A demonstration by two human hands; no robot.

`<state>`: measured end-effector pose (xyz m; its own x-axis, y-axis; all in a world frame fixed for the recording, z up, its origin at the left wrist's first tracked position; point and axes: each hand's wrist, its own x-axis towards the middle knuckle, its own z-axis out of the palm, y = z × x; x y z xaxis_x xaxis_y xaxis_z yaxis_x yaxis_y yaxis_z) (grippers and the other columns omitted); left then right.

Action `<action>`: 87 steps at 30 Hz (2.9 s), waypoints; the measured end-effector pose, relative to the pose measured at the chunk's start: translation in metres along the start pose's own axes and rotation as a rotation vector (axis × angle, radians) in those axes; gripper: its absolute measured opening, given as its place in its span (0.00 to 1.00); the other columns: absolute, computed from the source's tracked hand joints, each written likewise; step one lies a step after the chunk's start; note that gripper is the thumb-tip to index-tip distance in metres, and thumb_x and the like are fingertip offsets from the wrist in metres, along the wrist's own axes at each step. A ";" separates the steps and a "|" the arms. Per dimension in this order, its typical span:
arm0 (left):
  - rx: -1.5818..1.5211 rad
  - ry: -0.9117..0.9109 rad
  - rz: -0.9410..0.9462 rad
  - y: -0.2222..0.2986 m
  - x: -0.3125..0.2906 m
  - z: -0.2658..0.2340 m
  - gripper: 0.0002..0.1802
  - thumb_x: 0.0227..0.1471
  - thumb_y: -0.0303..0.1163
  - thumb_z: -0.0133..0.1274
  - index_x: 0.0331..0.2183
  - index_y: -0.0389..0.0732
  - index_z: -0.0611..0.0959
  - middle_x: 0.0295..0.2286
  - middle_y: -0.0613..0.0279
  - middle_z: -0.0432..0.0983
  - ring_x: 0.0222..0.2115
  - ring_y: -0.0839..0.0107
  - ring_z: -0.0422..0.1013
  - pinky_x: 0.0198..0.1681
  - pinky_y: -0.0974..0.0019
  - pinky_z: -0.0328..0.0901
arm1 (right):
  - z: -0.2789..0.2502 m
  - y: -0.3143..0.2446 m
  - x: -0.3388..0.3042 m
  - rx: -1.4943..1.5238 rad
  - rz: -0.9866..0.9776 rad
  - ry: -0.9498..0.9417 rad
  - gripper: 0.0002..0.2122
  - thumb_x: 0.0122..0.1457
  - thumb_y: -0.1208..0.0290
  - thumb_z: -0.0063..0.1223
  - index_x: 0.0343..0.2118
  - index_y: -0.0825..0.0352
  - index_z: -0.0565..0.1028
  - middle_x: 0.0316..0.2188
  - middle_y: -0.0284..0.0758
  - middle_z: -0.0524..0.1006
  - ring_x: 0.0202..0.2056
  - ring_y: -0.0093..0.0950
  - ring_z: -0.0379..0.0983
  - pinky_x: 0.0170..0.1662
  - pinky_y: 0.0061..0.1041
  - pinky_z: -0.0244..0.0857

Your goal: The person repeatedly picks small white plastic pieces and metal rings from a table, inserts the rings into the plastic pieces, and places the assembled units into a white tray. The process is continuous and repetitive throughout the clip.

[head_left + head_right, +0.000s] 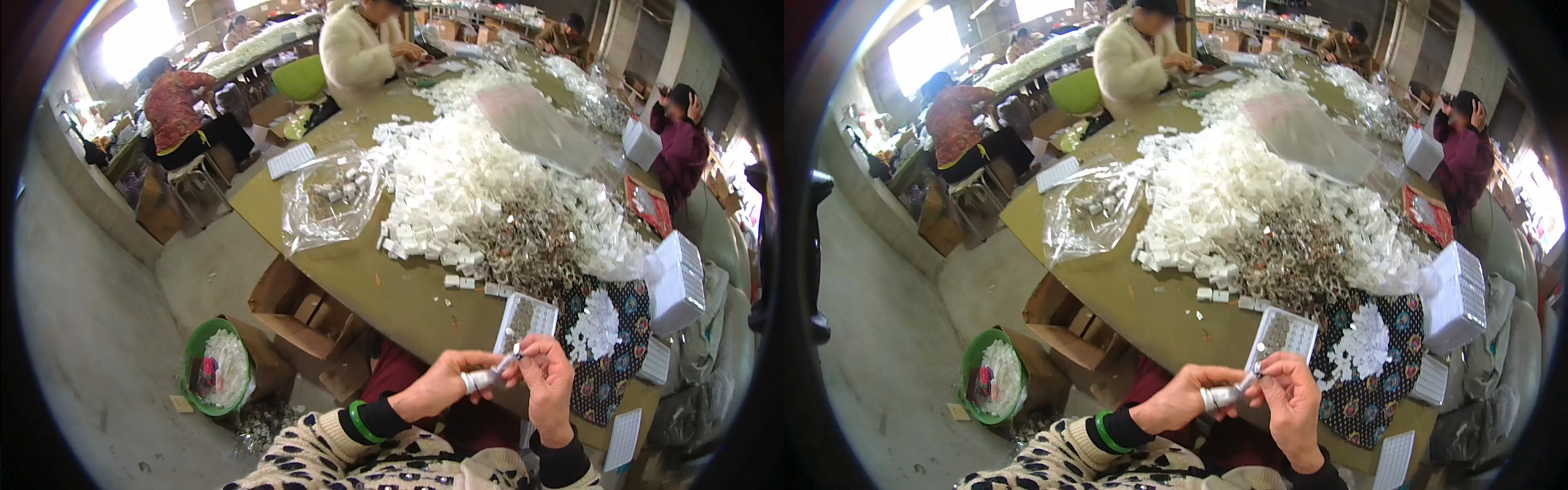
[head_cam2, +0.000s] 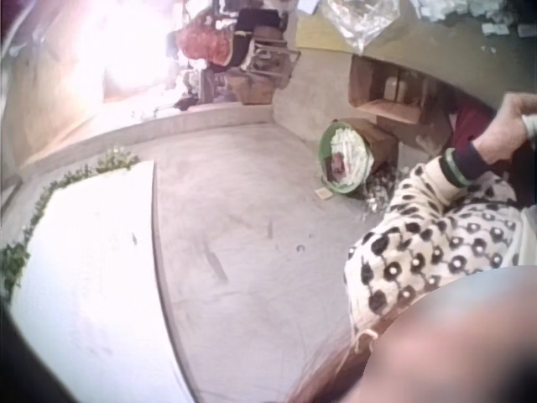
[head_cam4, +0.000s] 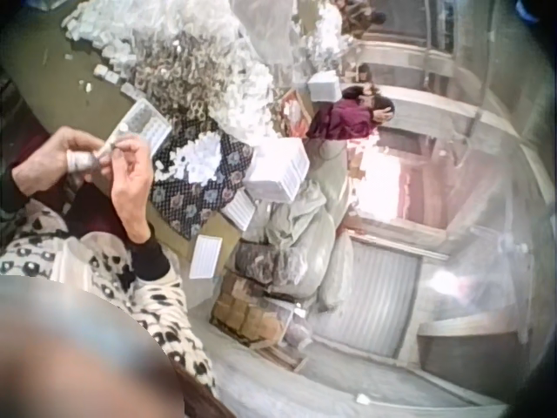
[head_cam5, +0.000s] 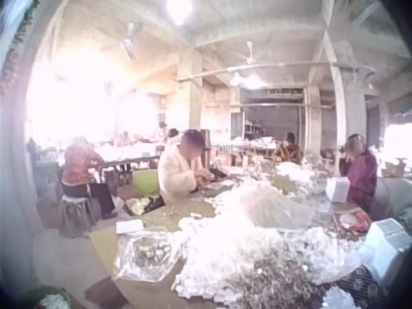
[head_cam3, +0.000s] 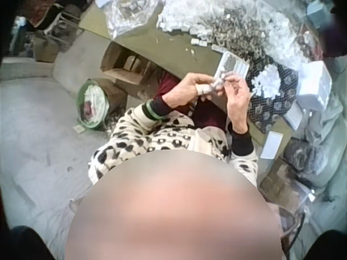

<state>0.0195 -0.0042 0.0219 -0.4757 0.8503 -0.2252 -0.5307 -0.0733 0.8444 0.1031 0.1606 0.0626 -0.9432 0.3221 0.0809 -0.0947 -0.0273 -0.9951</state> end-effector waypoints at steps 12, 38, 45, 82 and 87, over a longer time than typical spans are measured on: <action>-0.459 0.054 0.243 -0.004 0.012 0.001 0.18 0.56 0.20 0.52 0.50 0.34 0.78 0.39 0.52 0.78 0.34 0.66 0.77 0.37 0.66 0.74 | 0.009 0.016 -0.006 -0.051 -0.132 0.087 0.03 0.61 0.81 0.51 0.38 0.71 0.73 0.42 0.34 0.70 0.29 0.16 0.70 0.32 0.15 0.66; -0.204 0.091 0.565 -0.021 0.018 0.003 0.15 0.46 0.16 0.61 0.39 0.35 0.82 0.40 0.56 0.75 0.38 0.68 0.75 0.43 0.65 0.72 | 0.011 0.002 -0.017 0.165 0.178 0.138 0.04 0.61 0.78 0.53 0.35 0.72 0.73 0.26 0.31 0.76 0.22 0.14 0.67 0.26 0.15 0.62; -0.159 0.187 0.617 -0.024 0.020 0.006 0.14 0.46 0.14 0.61 0.38 0.34 0.82 0.40 0.56 0.74 0.39 0.70 0.74 0.45 0.66 0.71 | 0.017 0.007 -0.017 0.168 0.132 0.189 0.05 0.62 0.76 0.53 0.38 0.71 0.75 0.26 0.29 0.78 0.22 0.12 0.66 0.25 0.12 0.60; -0.659 0.195 0.129 -0.010 0.004 0.011 0.13 0.55 0.26 0.56 0.43 0.33 0.78 0.30 0.60 0.79 0.26 0.74 0.75 0.31 0.70 0.72 | 0.032 0.027 -0.025 -0.087 -0.183 0.259 0.07 0.59 0.83 0.52 0.39 0.71 0.71 0.27 0.35 0.75 0.24 0.23 0.69 0.29 0.22 0.66; -0.436 0.269 0.256 -0.009 0.004 0.011 0.20 0.55 0.26 0.55 0.49 0.34 0.73 0.33 0.58 0.78 0.27 0.72 0.74 0.32 0.70 0.71 | 0.031 0.025 -0.024 0.590 0.383 0.207 0.06 0.59 0.81 0.51 0.39 0.68 0.70 0.27 0.38 0.75 0.21 0.21 0.63 0.27 0.21 0.61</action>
<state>0.0302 0.0050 0.0185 -0.7588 0.6188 -0.2033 -0.5880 -0.5165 0.6224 0.1135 0.1231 0.0373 -0.8705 0.3586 -0.3371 0.0186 -0.6604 -0.7507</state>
